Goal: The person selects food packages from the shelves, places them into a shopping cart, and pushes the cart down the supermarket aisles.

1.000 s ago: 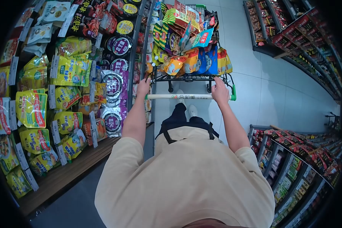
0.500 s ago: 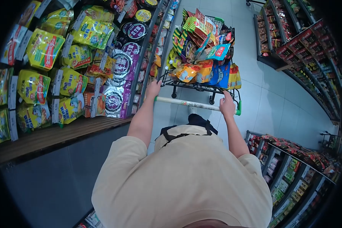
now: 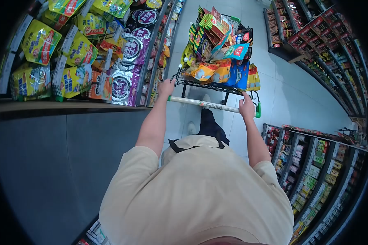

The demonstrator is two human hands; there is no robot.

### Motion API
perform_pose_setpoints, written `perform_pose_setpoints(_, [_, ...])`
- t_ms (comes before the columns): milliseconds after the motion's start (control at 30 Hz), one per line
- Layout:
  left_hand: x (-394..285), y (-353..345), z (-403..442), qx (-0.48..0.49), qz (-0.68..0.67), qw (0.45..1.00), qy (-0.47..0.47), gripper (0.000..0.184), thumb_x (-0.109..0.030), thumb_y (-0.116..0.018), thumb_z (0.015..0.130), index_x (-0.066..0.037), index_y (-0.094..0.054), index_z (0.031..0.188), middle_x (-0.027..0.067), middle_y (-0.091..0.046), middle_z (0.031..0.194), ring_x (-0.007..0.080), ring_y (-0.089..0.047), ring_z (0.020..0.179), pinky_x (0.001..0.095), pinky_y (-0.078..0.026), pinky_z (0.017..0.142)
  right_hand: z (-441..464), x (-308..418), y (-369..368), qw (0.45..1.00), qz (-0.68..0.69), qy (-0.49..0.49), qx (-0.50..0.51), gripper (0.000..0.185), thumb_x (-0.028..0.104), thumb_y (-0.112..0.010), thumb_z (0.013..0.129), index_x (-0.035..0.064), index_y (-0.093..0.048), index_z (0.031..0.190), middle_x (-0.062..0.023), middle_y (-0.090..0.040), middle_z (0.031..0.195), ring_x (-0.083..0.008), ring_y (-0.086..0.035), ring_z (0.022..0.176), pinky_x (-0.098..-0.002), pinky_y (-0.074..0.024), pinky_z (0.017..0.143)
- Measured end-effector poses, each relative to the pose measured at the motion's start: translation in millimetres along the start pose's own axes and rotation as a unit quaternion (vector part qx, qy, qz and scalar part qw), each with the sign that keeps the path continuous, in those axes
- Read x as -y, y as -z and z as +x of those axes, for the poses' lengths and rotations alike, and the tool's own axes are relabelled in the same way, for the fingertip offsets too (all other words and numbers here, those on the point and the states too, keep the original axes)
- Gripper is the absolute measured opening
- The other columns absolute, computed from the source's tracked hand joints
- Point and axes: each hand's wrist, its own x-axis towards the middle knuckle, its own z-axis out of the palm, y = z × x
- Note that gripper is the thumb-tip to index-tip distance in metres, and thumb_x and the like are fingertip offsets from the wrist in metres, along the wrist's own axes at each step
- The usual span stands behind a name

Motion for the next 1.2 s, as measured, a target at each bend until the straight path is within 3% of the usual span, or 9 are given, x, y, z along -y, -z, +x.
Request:
perform_pose_setpoints(200, [12.0, -12.3, -80.2, 0.026, -0.041, 0.998, 0.03, 0.047, -0.051, -0.053, 0.1, -0.009, -0.072, 0.112, 0.0213, -0.072, 0.115, 0.0408, -0.066, 0.113, 0.049, -0.052, 0.095, -76.4, -31.4, 10.7, 1.0, 0.008, 0.003, -0.014, 0.042, 0.02, -0.057, 0.093, 0.0143, -0.061, 0.135, -0.0125, -0.067, 0.133, -0.0341, -0.067, 0.114, -0.0452, -0.0538, 0.095])
perform_pose_setpoints(267, [16.0, -3.3, -101.7, 0.019, -0.044, 0.999, -0.001, 0.052, -0.051, -0.048, 0.102, -0.003, -0.069, 0.107, 0.0184, -0.074, 0.094, 0.0314, -0.072, 0.066, 0.0488, -0.055, 0.078, -97.1, -28.0, 10.7, 1.0, 0.008, 0.01, -0.017, 0.042, 0.02, -0.057, 0.093, 0.0133, -0.061, 0.134, -0.0125, -0.067, 0.132, -0.034, -0.066, 0.115, -0.0453, -0.0536, 0.095])
perform_pose_setpoints(400, [51.1, -22.1, -112.2, -0.005, -0.013, 1.0, -0.018, 0.052, -0.051, -0.048, 0.102, -0.004, -0.069, 0.109, 0.018, -0.074, 0.096, 0.0336, -0.073, 0.072, 0.0489, -0.055, 0.081, -135.9, -29.3, 3.7, 1.0, 0.007, 0.012, -0.028, 0.04, 0.017, -0.056, 0.092, 0.0127, -0.063, 0.131, -0.0098, -0.067, 0.132, -0.0316, -0.066, 0.116, -0.046, -0.0543, 0.094])
perform_pose_setpoints(567, [81.1, -19.3, -157.3, 0.025, -0.012, 1.0, 0.0, 0.052, -0.052, -0.049, 0.101, -0.006, -0.07, 0.115, 0.0179, -0.075, 0.101, 0.0368, -0.072, 0.096, 0.0487, -0.053, 0.089, -186.7, -24.5, -0.2, 0.999, 0.021, 0.004, -0.031, 0.04, 0.017, -0.057, 0.091, 0.0121, -0.063, 0.131, -0.0113, -0.067, 0.131, -0.034, -0.067, 0.113, -0.0479, -0.0548, 0.093])
perform_pose_setpoints(700, [101.6, -22.3, -201.6, 0.011, -0.029, 0.999, -0.008, 0.048, -0.05, -0.051, 0.101, -0.008, -0.073, 0.109, 0.0197, -0.074, 0.095, 0.039, -0.072, 0.094, 0.0502, -0.053, 0.09, -227.1, -30.0, -6.1, 1.0, 0.01, 0.006, -0.025, 0.04, 0.016, -0.055, 0.091, 0.0121, -0.063, 0.13, -0.0115, -0.067, 0.131, -0.0348, -0.067, 0.112, -0.0486, -0.0552, 0.091])
perform_pose_setpoints(867, [162.5, -53.3, -222.3, 0.014, -0.046, 0.999, 0.022, 0.046, -0.052, -0.051, 0.1, -0.011, -0.071, 0.111, 0.018, -0.074, 0.103, 0.0386, -0.07, 0.1, 0.0507, -0.052, 0.092, -280.9, -28.8, -15.5, 0.999, 0.01, 0.022, -0.031, 0.04, 0.015, -0.055, 0.091, 0.0124, -0.062, 0.13, -0.0118, -0.067, 0.129, -0.036, -0.067, 0.109, -0.0496, -0.0556, 0.088])
perform_pose_setpoints(1000, [186.6, -49.9, -272.6, 0.035, -0.051, 0.998, 0.028, 0.046, -0.052, -0.05, 0.101, -0.011, -0.07, 0.109, 0.0178, -0.074, 0.102, 0.0368, -0.072, 0.096, 0.0496, -0.053, 0.09, -327.5, -28.6, -23.9, 0.999, -0.001, 0.025, -0.031, 0.04, 0.014, -0.055, 0.09, 0.0129, -0.061, 0.129, -0.0131, -0.067, 0.127, -0.0375, -0.067, 0.107, -0.0512, -0.0557, 0.087])
perform_pose_setpoints(1067, [198.6, -50.6, -297.5, 0.074, -0.07, 0.994, 0.046, 0.047, -0.053, -0.049, 0.101, -0.01, -0.069, 0.106, 0.0161, -0.075, 0.098, 0.0337, -0.074, 0.085, 0.048, -0.055, 0.086, -353.6, -26.7, -23.9, 1.0, -0.008, 0.018, -0.022, 0.039, 0.014, -0.055, 0.09, 0.0123, -0.061, 0.129, -0.0133, -0.067, 0.127, -0.0375, -0.067, 0.108, -0.0514, -0.0556, 0.086])
perform_pose_setpoints(1200, [241.9, -75.6, -334.7, 0.053, -0.049, 0.997, 0.018, 0.046, -0.051, -0.049, 0.102, -0.01, -0.069, 0.107, 0.0139, -0.075, 0.092, 0.0304, -0.074, 0.073, 0.0463, -0.056, 0.081, -408.3, -31.9, -34.1, 0.999, -0.003, 0.026, -0.04, 0.039, 0.014, -0.055, 0.09, 0.0118, -0.062, 0.128, -0.0125, -0.067, 0.129, -0.036, -0.067, 0.11, -0.0507, -0.0561, 0.087])
